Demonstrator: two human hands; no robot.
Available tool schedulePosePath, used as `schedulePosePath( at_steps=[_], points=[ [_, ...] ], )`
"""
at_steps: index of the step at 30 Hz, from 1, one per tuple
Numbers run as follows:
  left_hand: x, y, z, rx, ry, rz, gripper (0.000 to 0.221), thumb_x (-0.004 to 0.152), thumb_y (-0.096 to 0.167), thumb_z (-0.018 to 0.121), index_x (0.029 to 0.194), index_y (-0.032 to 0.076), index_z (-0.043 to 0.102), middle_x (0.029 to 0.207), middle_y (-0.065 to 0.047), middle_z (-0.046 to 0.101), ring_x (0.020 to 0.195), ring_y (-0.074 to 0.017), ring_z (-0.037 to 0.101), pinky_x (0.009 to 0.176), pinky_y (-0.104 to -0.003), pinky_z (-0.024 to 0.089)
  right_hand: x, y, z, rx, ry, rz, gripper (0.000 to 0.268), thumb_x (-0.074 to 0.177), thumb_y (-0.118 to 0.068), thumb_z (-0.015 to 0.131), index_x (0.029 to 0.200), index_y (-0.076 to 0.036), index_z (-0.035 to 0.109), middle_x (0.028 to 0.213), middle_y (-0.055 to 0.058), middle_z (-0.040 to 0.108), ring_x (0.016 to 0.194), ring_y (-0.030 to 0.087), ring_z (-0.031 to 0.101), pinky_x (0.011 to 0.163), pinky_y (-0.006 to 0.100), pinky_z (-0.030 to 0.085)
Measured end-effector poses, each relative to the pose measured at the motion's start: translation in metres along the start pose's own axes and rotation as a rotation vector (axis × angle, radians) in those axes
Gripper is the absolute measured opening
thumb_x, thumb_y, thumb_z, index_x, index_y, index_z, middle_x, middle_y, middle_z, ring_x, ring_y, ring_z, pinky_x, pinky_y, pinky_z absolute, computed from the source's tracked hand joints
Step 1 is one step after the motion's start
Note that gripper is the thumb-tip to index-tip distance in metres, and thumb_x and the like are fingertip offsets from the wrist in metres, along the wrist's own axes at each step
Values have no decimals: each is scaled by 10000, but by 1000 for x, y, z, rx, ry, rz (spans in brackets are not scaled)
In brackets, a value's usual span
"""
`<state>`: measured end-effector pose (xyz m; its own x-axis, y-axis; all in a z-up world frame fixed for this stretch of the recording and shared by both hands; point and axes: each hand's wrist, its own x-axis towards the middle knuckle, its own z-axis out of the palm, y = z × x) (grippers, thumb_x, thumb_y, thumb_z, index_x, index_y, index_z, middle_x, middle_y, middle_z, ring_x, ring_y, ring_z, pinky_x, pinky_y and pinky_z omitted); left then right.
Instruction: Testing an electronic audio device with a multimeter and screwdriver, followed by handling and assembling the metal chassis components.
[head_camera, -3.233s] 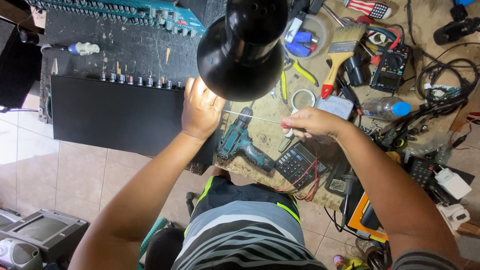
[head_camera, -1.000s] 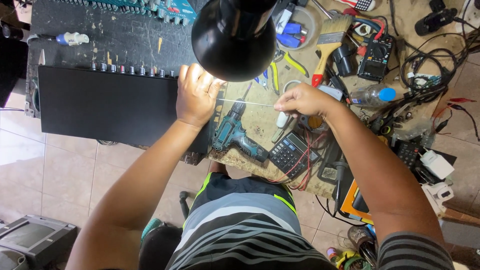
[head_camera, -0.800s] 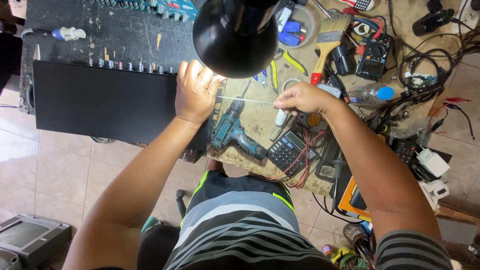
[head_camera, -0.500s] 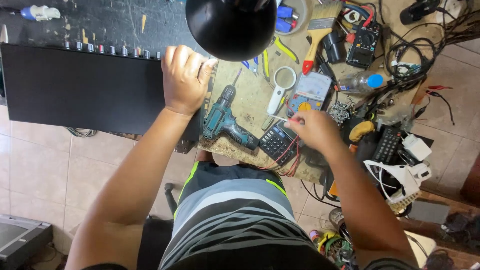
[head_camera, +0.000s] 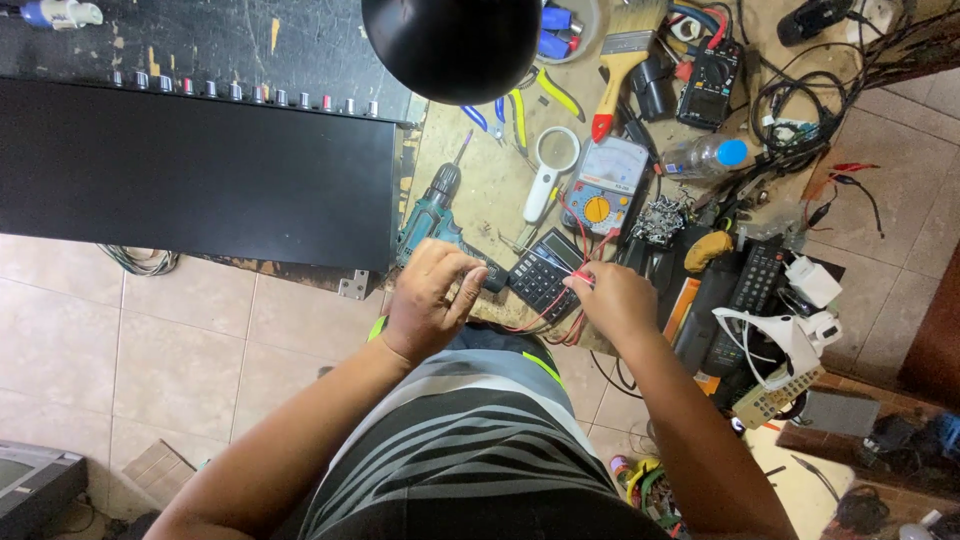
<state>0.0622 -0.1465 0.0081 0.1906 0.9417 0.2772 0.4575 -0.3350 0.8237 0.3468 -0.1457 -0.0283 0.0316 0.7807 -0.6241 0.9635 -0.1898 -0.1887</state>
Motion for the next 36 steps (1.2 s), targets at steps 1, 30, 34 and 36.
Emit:
schedulePosePath(
  at_steps=[1,30,34,36],
  points=[
    [-10,-7,9,-4,-1,1,150,1001,229,654,948,106,722,836,-66,614,838,-283,631,748,-392,527,-8,-1,-3,-1,1,4,275,925,-454,667,1051,-238,781,940,100,790,960,366,757,818,504,594],
    [-25,-182,179,768,-219,107,150,791,243,692,651,251,747,655,14,606,761,-236,596,601,-359,530,-111,13,-16,274,63,231,381,1002,-401,637,1261,-144,744,1168,135,764,1103,345,731,957,475,583],
    [-22,-177,178,767,-182,120,134,799,239,690,675,244,740,685,12,613,784,-234,595,600,-348,518,-129,19,2,206,79,309,421,971,-474,652,1259,-179,740,1169,99,765,1115,306,732,1004,459,570],
    [-8,-157,166,679,-500,-135,121,807,59,815,903,69,742,905,-68,711,892,-281,591,606,-400,548,-132,23,16,313,120,312,360,925,-434,656,1179,-201,758,1103,15,796,986,247,734,777,404,575]
  ],
)
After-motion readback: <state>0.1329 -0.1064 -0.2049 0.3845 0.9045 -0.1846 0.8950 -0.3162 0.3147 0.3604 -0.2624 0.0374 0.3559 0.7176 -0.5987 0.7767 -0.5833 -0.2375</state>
